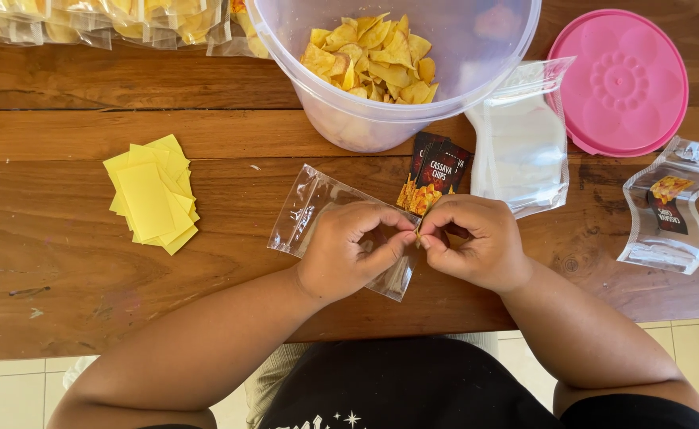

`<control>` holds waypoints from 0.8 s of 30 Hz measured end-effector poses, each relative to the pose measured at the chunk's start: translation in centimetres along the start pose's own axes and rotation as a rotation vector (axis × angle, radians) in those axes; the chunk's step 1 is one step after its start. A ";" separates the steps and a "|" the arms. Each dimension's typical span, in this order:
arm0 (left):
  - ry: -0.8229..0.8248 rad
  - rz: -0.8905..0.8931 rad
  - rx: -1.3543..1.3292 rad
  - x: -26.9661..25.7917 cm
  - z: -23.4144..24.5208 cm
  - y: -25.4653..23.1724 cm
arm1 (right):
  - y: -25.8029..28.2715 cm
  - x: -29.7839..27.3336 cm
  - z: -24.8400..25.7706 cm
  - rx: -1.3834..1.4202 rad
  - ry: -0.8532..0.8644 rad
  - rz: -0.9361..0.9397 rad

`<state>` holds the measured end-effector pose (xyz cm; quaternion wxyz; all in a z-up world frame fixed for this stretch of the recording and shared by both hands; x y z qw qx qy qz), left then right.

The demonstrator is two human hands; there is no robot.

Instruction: Packaging cassava chips into small plastic bags from a large container and adding labels.

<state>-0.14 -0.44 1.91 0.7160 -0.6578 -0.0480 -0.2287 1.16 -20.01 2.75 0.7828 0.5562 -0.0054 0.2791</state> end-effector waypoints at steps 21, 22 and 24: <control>-0.263 0.346 0.066 -4.8 3.3 -3.8 | -0.1 0.4 -2.9 -0.153 0.065 -0.029; -0.286 0.335 0.085 -6.2 4.0 -3.4 | 0.9 0.9 -3.9 -0.143 0.076 -0.002; -0.385 0.391 0.009 -8.7 5.2 -2.4 | 2.8 2.1 -5.7 -0.149 0.153 0.059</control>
Point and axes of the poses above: each hand's wrist, its own x-axis towards the middle knuckle, its own z-axis out of the back of the hand, y = z × x, the point moved 1 cm from there along x, towards the middle knuckle, and after that the axes turned 1 degree about y, right-handed, at the moved point
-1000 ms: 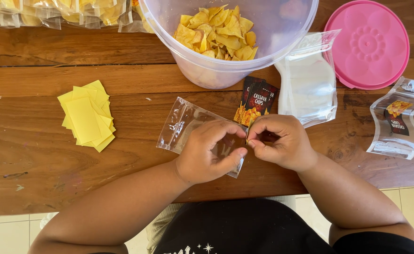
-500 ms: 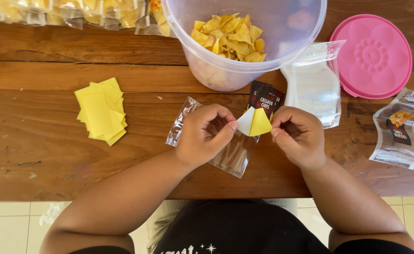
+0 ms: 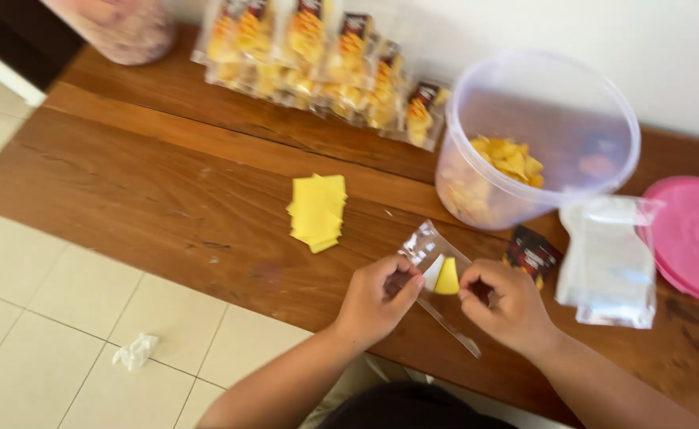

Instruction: Packaging cassava chips into small plastic bags from a large container and adding labels.

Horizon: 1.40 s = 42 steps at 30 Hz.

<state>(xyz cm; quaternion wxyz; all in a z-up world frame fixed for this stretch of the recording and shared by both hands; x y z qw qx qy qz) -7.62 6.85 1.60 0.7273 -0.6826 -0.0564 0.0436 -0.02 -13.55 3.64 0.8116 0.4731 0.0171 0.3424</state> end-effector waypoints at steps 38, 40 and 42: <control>-0.409 0.204 -0.397 -4.1 3.8 1.4 | 4.6 6.5 -5.2 -0.332 0.150 0.727; -0.334 0.235 -0.417 -3.1 1.6 1.2 | 3.9 4.6 -3.3 -0.509 0.066 0.805; -0.239 0.212 -0.547 -2.2 -0.5 0.7 | 3.7 3.3 -1.4 -0.524 -0.056 0.798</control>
Point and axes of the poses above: each hand's wrist, its own x-axis towards the middle knuckle, its own z-axis out of the back of the hand, y = z × x, the point moved 1 cm from there along x, towards the middle knuckle, and after that the axes turned 1 degree about y, right-handed, at the moved point
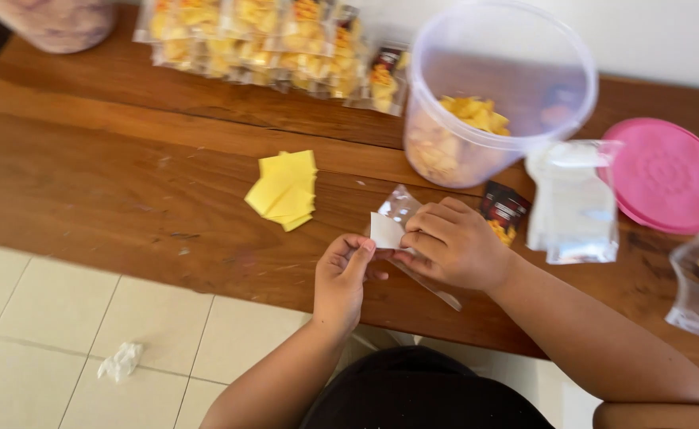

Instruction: Packaging cassava chips into small plastic bags from a large container and adding labels.

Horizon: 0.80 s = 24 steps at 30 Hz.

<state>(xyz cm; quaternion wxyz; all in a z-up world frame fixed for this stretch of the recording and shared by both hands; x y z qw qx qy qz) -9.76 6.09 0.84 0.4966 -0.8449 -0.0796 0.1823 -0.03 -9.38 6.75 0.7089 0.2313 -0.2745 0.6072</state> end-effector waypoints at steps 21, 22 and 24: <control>-0.107 -0.038 1.241 3.7 0.3 1.1 | -3.6 -12.9 -1.4 1.314 -0.071 -1.200; -0.116 -0.028 1.239 3.7 0.5 1.2 | -2.9 -13.3 -1.9 1.321 -0.060 -1.202; 0.029 -0.042 0.605 4.0 0.9 1.0 | -1.8 -13.6 -3.0 1.546 -0.165 -1.240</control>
Point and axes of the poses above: each hand's wrist, its own x-axis towards the middle knuckle, its own z-axis out of the back of the hand, y = z × x, the point moved 1 cm from there along x, towards the middle knuckle, and after that the axes turned 1 degree about y, right-handed, at the moved point
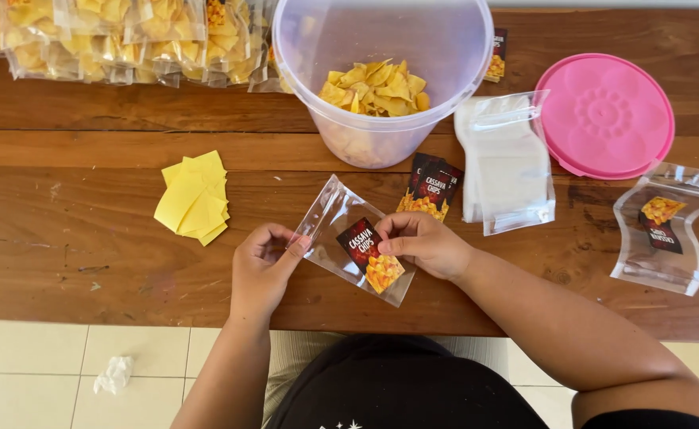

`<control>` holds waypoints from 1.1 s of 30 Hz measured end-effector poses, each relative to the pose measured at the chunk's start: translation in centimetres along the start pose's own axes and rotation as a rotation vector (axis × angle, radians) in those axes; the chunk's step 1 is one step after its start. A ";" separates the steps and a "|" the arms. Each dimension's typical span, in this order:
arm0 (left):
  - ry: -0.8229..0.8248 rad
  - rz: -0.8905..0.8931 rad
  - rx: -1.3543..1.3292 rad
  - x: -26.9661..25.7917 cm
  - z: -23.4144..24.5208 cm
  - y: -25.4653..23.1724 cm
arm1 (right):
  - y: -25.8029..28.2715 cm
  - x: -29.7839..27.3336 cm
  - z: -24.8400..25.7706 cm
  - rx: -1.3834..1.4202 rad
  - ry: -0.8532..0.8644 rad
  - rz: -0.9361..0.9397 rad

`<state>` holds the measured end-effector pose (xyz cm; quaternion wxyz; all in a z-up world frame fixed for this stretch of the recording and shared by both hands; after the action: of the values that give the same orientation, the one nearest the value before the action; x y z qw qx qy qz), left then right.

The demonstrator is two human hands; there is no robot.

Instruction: Packaging cassava chips into small plastic bags from a large container and adding labels.

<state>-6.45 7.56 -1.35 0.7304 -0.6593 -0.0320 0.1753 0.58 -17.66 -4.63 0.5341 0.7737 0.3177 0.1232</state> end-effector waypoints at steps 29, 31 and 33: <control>0.698 -0.269 -1.134 -0.5 -6.3 -1.4 | 2.1 -1.0 -1.0 0.198 0.486 0.060; 0.727 -0.291 -1.170 0.0 -6.8 -3.0 | 3.4 -1.4 -1.8 0.183 0.343 0.088; 0.724 -0.342 -1.029 1.0 -7.4 -4.9 | 5.5 -2.0 -3.3 0.219 0.220 0.124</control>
<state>-2.41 0.46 2.24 0.3037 -0.9278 0.0319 -0.2144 -0.74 -17.69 2.00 0.3998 0.8274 0.3373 0.2045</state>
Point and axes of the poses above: each hand's wrist, its own x-axis towards the middle knuckle, its own z-axis out of the back of the hand, y = z × x, the point moved 1 cm from there along x, towards the middle knuckle, and after that the axes turned 1 degree about y, right-handed, at the moved point
